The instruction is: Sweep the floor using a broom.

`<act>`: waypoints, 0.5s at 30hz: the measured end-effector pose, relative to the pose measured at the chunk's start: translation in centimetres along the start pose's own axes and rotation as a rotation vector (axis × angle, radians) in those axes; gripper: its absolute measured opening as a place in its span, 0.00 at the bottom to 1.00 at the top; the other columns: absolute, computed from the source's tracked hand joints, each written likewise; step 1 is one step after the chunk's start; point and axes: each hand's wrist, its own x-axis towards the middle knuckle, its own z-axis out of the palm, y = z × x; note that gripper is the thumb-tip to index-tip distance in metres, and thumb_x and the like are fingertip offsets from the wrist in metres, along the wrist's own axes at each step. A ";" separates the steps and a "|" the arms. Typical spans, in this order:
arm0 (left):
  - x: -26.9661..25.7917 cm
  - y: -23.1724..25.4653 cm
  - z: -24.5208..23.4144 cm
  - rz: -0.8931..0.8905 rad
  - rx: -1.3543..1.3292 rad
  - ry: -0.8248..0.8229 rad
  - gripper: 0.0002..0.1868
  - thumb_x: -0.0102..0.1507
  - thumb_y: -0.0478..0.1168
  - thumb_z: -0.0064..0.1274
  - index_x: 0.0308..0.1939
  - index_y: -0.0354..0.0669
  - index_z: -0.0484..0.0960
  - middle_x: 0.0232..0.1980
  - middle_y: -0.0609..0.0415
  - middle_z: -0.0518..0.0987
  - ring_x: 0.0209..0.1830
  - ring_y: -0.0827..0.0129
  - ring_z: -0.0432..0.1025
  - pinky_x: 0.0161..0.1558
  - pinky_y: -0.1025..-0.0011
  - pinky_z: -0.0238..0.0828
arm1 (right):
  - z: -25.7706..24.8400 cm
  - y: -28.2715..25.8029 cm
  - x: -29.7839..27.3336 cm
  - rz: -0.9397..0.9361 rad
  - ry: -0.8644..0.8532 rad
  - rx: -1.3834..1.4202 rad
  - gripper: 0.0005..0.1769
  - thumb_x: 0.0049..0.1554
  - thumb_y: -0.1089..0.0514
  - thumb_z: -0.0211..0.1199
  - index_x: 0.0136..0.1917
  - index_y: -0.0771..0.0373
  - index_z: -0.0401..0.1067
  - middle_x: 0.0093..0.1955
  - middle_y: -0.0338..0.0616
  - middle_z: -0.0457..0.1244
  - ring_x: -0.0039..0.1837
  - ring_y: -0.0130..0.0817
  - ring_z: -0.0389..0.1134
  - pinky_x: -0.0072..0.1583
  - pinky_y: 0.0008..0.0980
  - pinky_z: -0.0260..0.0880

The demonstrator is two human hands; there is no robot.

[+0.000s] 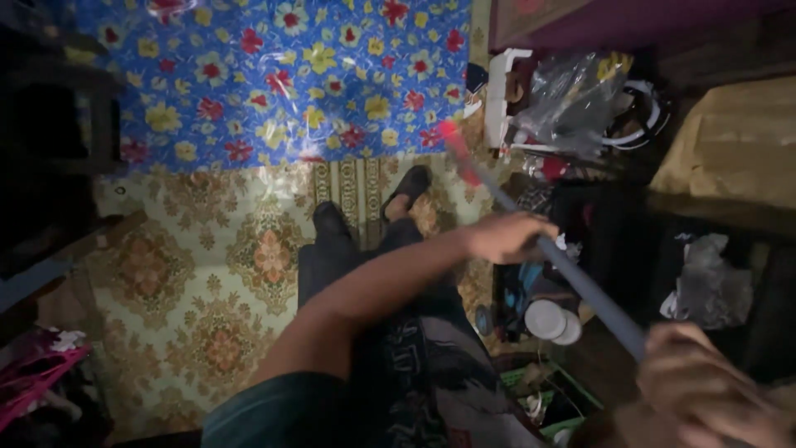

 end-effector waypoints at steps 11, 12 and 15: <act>-1.8 -15.9 -2.4 -0.508 0.358 -0.139 0.16 0.48 0.53 0.63 0.35 0.51 0.86 0.38 0.46 0.84 0.41 0.47 0.78 0.44 0.50 0.74 | -1.1 16.7 9.9 0.059 0.126 -0.109 0.11 0.66 0.64 0.61 0.42 0.71 0.68 0.37 0.48 0.65 0.43 0.42 0.72 0.56 0.45 0.78; -2.9 -14.8 -4.2 -0.626 0.333 -0.104 0.16 0.48 0.50 0.62 0.36 0.52 0.87 0.38 0.46 0.84 0.42 0.47 0.78 0.45 0.51 0.75 | -1.0 18.4 9.9 0.056 0.142 0.016 0.12 0.66 0.63 0.59 0.41 0.70 0.68 0.38 0.48 0.66 0.43 0.41 0.72 0.53 0.45 0.78; -3.8 -11.9 -7.7 -0.800 0.338 -0.087 0.15 0.48 0.46 0.62 0.38 0.50 0.88 0.40 0.45 0.84 0.44 0.48 0.78 0.46 0.52 0.75 | -0.3 20.7 10.9 0.063 0.154 0.215 0.14 0.68 0.59 0.56 0.42 0.69 0.67 0.39 0.49 0.66 0.43 0.41 0.71 0.52 0.45 0.77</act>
